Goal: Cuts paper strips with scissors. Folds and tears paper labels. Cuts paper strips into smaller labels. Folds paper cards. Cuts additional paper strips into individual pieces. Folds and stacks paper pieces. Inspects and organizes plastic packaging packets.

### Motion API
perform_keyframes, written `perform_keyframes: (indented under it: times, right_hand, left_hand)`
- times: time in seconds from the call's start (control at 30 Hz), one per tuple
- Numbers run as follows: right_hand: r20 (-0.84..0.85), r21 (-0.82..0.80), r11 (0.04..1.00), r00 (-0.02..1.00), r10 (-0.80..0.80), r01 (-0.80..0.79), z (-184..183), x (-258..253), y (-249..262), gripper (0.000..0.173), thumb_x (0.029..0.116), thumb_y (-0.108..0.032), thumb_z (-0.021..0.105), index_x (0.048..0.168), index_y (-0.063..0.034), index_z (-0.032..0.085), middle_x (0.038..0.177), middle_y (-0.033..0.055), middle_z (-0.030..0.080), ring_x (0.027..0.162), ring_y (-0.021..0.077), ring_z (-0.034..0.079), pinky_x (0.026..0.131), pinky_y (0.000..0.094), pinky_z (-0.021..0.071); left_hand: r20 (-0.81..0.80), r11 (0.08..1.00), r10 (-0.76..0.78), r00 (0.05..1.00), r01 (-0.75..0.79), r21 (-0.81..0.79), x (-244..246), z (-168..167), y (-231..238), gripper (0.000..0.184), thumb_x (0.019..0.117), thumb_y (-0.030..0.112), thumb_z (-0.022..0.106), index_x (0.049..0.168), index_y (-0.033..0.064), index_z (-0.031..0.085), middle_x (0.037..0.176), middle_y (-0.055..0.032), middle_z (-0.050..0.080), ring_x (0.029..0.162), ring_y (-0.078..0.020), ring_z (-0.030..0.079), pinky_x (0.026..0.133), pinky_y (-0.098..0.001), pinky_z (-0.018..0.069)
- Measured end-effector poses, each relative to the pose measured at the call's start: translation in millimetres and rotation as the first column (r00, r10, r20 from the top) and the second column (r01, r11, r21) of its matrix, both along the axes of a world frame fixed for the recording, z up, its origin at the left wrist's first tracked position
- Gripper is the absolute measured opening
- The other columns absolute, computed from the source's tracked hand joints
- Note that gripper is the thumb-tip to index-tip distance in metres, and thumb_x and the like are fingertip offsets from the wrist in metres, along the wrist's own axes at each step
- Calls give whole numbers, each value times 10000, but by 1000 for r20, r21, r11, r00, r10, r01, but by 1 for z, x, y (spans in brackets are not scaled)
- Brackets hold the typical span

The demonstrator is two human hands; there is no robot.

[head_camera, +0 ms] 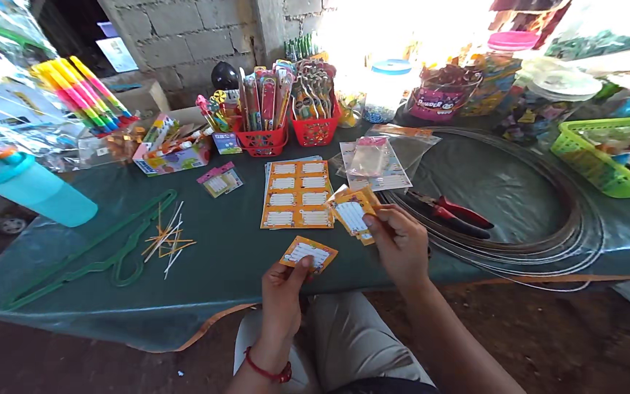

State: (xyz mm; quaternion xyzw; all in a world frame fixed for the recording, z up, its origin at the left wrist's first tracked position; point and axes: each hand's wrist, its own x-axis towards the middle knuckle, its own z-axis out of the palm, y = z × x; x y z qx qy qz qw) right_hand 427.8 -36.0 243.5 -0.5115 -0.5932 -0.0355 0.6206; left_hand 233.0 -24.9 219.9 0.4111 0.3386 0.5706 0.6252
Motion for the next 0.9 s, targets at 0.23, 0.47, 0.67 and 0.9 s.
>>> perform_keyframes:
  times: [0.23, 0.47, 0.67, 0.9]
  right_hand:
    - [114, -74, 968, 962, 248, -241, -15, -34, -6, 232, 972, -183, 650, 876, 24, 694, 925, 129, 704, 844, 64, 669, 769, 126, 526]
    - [54, -17, 1000, 998, 16, -15, -2, -10, 0, 234, 964, -156, 643, 878, 50, 714, 929, 141, 714, 800, 45, 657, 746, 137, 523]
    - [67, -96, 979, 980, 189, -182, -12, -25, -3, 219, 960, -155, 652, 879, 40, 710, 935, 144, 717, 862, 93, 685, 788, 179, 549]
    - [-42, -123, 920, 928, 369, -371, -16, -45, 3, 304, 1032, -186, 550, 886, 62, 648, 874, 112, 635, 800, 15, 588, 742, 111, 476]
  left_hand:
    - [-15, 1000, 1, 1000, -1, 8, 4, 3, 2, 127, 902, -76, 657, 968, 15, 714, 852, -40, 760, 749, -100, 731, 710, -262, 622]
    - [-20, 1000, -6, 1000, 6, -10, 0, 3, 1, 126, 958, -51, 606, 963, 18, 711, 858, -44, 757, 753, -108, 734, 720, -267, 627]
    - [23, 997, -56, 998, 55, 48, 2, -3, 3, 154, 940, -52, 622, 1072, 13, 666, 964, -41, 756, 845, -128, 741, 798, -308, 630]
    - [112, 993, -109, 988, 112, -24, 6, 12, 14, 678, 970, -64, 535, 1552, 71, 214, 1096, -82, 660, 897, -155, 723, 806, -314, 623]
